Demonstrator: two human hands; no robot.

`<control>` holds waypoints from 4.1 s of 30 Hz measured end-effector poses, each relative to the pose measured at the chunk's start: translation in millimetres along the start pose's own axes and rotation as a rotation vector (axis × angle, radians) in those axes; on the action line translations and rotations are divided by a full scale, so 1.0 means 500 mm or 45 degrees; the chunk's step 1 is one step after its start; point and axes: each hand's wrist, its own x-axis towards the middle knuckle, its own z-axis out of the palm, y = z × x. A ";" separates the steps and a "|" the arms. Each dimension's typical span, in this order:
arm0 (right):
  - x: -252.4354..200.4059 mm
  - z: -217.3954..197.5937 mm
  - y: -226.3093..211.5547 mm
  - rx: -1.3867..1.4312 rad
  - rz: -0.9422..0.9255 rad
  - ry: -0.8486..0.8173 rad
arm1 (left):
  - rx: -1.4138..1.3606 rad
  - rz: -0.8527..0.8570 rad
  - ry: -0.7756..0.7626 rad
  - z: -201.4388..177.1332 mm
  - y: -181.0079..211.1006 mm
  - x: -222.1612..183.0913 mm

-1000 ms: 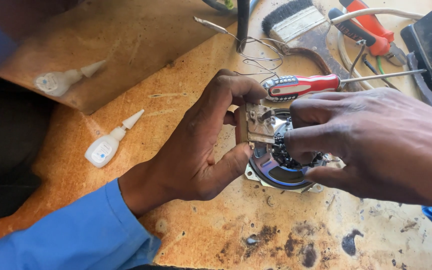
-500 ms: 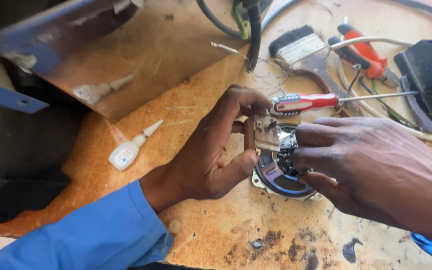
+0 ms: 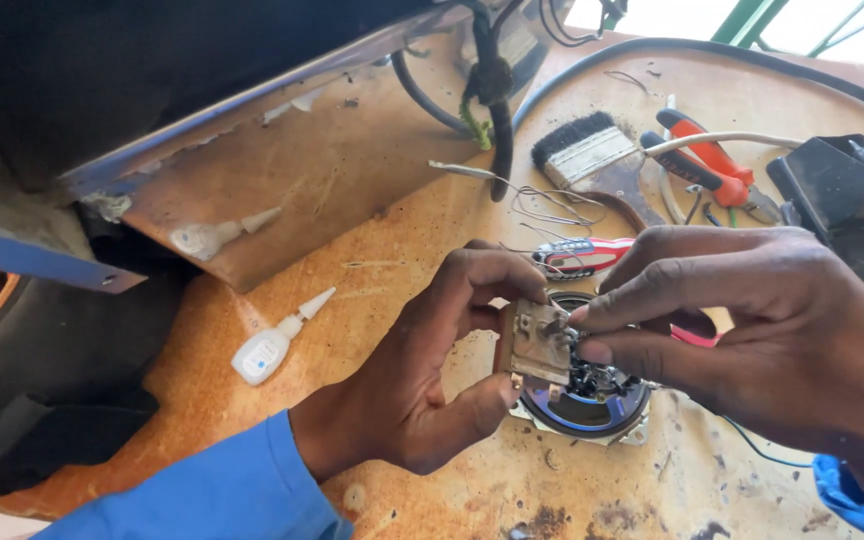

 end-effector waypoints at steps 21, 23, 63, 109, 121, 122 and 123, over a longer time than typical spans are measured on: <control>-0.012 0.016 0.078 0.547 0.256 -0.040 | -0.187 0.006 0.113 -0.007 0.030 -0.009; -0.020 0.028 0.080 0.777 0.342 0.008 | -0.186 0.013 0.112 -0.006 0.028 -0.009; -0.040 0.040 0.004 0.113 0.238 0.198 | 0.035 0.146 0.134 -0.014 0.034 -0.002; -0.006 0.046 0.019 0.486 0.994 0.101 | 0.363 0.180 0.216 -0.017 0.028 0.000; -0.045 -0.005 0.142 1.899 0.245 -0.338 | 1.004 0.606 -0.190 0.016 0.095 0.164; -0.045 -0.008 0.141 1.940 0.287 -0.297 | 1.004 0.584 -0.211 0.017 0.098 0.173; -0.044 -0.011 0.140 1.982 0.328 -0.255 | 1.004 0.562 -0.232 0.019 0.100 0.183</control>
